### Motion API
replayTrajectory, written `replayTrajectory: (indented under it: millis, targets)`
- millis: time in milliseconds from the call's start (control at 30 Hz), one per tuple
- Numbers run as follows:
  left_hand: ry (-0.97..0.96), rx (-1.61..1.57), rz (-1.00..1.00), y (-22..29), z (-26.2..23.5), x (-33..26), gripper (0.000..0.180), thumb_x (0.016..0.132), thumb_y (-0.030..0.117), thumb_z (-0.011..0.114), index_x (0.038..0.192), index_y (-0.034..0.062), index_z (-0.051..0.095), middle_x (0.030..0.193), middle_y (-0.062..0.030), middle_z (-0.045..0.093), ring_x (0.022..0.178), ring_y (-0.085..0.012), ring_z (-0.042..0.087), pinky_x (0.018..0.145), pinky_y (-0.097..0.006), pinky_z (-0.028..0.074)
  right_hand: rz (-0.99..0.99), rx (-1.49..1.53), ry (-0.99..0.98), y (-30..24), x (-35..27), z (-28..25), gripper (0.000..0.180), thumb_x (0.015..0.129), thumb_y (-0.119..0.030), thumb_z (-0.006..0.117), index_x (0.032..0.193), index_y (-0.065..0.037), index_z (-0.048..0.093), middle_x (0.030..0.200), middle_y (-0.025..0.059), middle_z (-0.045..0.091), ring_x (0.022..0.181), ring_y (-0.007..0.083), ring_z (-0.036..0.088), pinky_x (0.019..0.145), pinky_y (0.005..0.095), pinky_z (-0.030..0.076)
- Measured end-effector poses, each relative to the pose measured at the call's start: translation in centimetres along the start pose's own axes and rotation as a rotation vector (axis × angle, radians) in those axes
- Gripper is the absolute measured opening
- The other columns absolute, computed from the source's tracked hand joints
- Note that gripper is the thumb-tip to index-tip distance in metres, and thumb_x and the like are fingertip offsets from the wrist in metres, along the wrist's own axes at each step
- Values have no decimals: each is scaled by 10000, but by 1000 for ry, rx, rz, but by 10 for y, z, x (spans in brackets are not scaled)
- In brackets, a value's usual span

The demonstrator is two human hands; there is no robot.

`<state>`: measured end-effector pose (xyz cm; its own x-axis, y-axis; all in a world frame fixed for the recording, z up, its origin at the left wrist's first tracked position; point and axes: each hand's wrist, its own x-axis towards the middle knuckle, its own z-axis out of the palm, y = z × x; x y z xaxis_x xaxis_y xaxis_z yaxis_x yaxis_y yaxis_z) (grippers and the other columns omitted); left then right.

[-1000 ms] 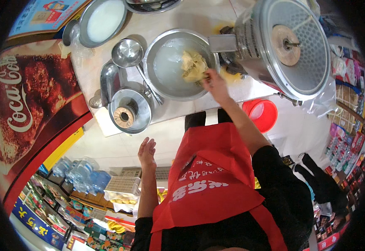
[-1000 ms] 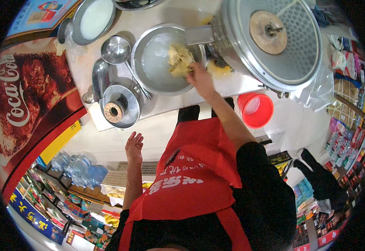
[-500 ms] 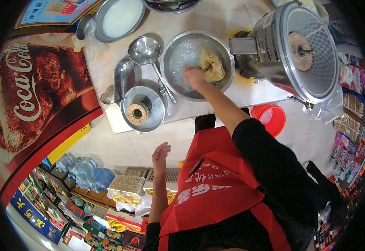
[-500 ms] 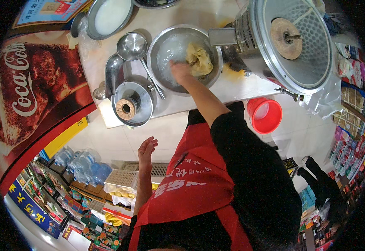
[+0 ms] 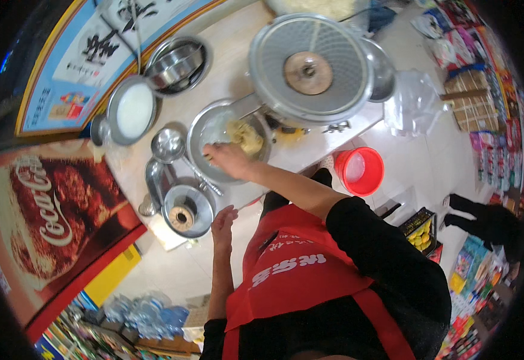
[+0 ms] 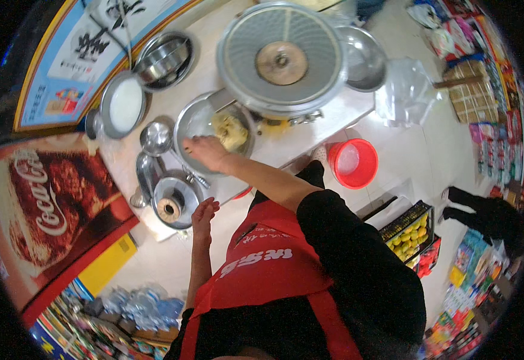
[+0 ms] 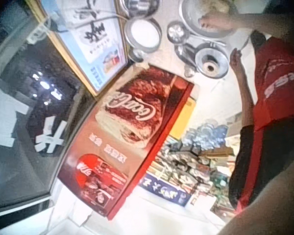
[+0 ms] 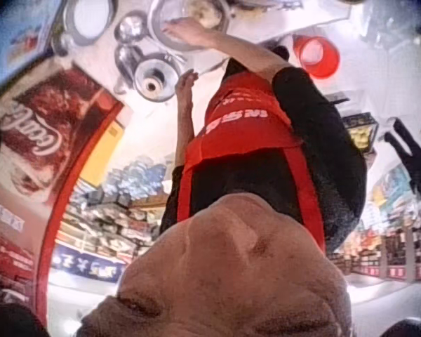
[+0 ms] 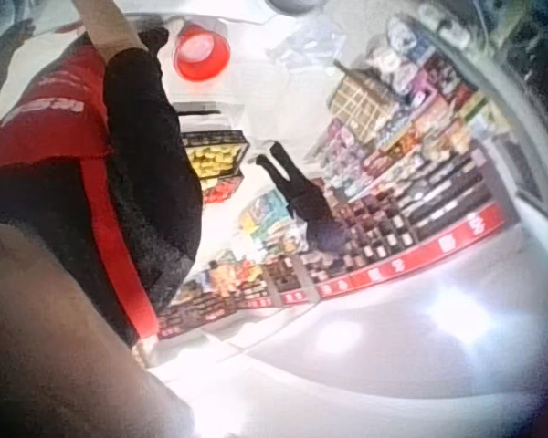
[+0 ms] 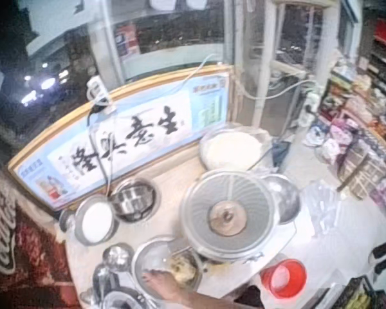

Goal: The person assembles a food processor by placing a dough-like mass into the bowl, attaching the perforated drum, securing the lid, and inserting the central spindle. They then remove the drum and wipe the interior of the bowl with a cloth.

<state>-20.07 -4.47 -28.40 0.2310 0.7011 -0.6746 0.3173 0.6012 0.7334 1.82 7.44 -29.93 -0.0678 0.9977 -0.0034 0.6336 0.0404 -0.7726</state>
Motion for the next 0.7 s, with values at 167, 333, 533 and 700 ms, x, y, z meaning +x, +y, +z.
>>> replayTrajectory:
  millis: [167, 333, 533, 700]
  targets:
    - [-115, 4, 110, 19, 23, 13, 344, 952, 251, 592, 1232, 53, 613, 1089, -73, 691, 984, -157, 634, 860, -308, 443, -200, 162, 257, -53, -18, -121, 254, 864, -170, 644, 1084, -110, 531, 978, 119, 632, 904, 321, 631, 768, 423, 506]
    - [-144, 44, 118, 34, 42, 14, 330, 962, 200, 568, 1211, -14, 605, 1085, -124, 674, 1002, -193, 627, 906, -319, 469, -127, 137, 511, -37, -58, -253, 227, 866, -144, 654, 1071, -84, 576, 1007, 128, 646, 936, 326, 635, 786, 417, 500]
    - [-194, 134, 135, 42, 52, 14, 373, 957, 305, 568, 1229, 54, 617, 1097, -75, 684, 992, -159, 620, 877, -309, 429, -17, -203, 520, 16, -71, -314, 279, 863, -62, 653, 1110, -71, 524, 971, 144, 642, 850, 331, 647, 740, 385, 506]
    - [-171, 106, 114, 43, 51, 14, 324, 964, 186, 568, 1196, -35, 613, 1064, -126, 672, 976, -188, 625, 901, -298, 477, -13, -179, 465, 28, -63, -311, 278, 838, -64, 664, 1066, -73, 506, 937, 156, 646, 885, 385, 616, 729, 446, 491]
